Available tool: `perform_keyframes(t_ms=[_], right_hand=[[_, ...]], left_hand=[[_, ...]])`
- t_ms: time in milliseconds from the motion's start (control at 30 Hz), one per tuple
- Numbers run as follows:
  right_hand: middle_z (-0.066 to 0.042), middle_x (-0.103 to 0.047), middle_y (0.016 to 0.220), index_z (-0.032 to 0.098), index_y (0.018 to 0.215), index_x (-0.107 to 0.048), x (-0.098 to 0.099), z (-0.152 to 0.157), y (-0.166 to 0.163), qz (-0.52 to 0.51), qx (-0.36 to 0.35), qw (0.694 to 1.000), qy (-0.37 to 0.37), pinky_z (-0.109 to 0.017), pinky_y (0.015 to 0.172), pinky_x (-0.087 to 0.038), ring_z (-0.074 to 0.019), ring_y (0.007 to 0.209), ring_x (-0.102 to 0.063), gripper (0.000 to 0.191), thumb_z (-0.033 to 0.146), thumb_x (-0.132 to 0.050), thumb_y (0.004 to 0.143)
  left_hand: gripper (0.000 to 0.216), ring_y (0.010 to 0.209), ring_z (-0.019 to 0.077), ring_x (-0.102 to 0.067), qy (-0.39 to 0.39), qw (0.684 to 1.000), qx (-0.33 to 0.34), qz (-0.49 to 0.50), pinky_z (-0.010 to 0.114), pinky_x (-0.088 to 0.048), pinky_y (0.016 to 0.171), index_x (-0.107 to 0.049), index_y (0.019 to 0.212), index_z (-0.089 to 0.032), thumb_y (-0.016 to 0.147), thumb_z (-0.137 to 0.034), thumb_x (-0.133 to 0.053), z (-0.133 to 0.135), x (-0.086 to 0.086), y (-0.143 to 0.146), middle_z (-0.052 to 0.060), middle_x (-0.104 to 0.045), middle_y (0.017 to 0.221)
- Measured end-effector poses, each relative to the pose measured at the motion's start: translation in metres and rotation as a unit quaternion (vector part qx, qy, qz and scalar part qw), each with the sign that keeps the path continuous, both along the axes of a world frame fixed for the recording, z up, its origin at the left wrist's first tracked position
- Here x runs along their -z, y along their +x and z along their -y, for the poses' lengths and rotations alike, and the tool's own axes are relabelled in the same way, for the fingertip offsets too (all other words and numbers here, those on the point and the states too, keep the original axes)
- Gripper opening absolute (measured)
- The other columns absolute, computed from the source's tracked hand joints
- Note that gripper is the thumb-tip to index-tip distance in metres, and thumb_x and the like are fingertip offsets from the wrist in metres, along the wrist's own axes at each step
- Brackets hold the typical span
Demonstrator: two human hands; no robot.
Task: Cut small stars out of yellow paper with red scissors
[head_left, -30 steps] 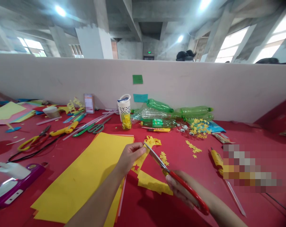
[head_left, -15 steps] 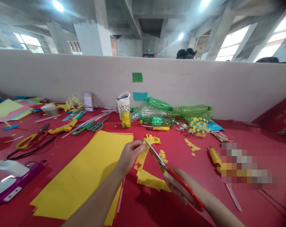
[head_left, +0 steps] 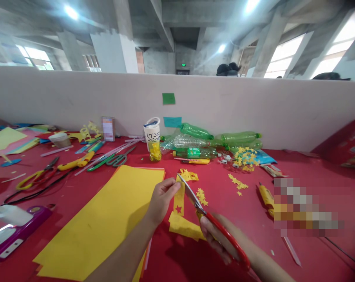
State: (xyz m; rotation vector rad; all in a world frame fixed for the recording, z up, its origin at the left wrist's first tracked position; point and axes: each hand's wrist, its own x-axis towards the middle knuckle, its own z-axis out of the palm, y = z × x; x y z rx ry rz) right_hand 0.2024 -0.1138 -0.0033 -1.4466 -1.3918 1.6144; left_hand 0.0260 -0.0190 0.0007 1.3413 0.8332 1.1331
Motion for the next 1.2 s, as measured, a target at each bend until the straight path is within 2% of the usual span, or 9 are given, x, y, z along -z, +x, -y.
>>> perform_keyframes(t_ms=[267,733,1033,1200], right_hand=[[0.01,-0.038,0.037,0.019,0.068,-0.044,0.0011,-0.0001,-0.0037,0.013,0.009,1.0,-0.021,-0.013,0.026,-0.025,-0.0032,0.024,-0.03,0.05,0.067,-0.038,0.08],[0.01,-0.035,0.035,0.019,0.066,-0.042,-0.0032,0.0011,-0.0071,0.023,0.012,1.0,-0.004,-0.013,0.026,-0.024,-0.0028,0.025,-0.028,0.05,0.067,-0.036,0.081],[0.009,-0.038,0.038,0.02,0.065,-0.041,0.0038,-0.0027,-0.0014,0.008,0.025,0.999,-0.033,-0.014,0.023,-0.026,-0.0039,0.025,-0.03,0.048,0.066,-0.043,0.078],[0.008,-0.038,0.039,0.02,0.064,-0.041,-0.0028,-0.0031,0.0009,0.014,0.012,0.999,-0.03,-0.014,0.024,-0.029,-0.0043,0.026,-0.03,0.047,0.064,-0.043,0.079]], left_hand=[[0.026,0.059,0.0129,-0.046,-0.011,1.0,-0.019,-0.001,0.024,-0.034,0.056,-0.058,0.064,-0.016,0.073,-0.041,-0.06,0.0027,-0.0028,0.0038,-0.001,-0.051,0.06],[0.027,0.057,0.0129,-0.046,-0.018,1.0,-0.019,0.017,0.024,-0.034,0.054,-0.06,0.066,-0.017,0.073,-0.043,-0.06,0.0039,0.0003,0.0057,-0.002,-0.049,0.055],[0.025,0.058,0.0127,-0.048,-0.034,0.998,-0.017,0.047,0.024,-0.035,0.056,-0.06,0.061,-0.016,0.07,-0.039,-0.064,0.0007,-0.0007,0.0028,-0.002,-0.052,0.055],[0.021,0.058,0.0129,-0.053,-0.069,0.994,0.003,0.087,0.024,-0.037,0.057,-0.061,0.061,-0.015,0.068,-0.034,-0.067,-0.0004,-0.0011,0.0006,-0.001,-0.057,0.058]])
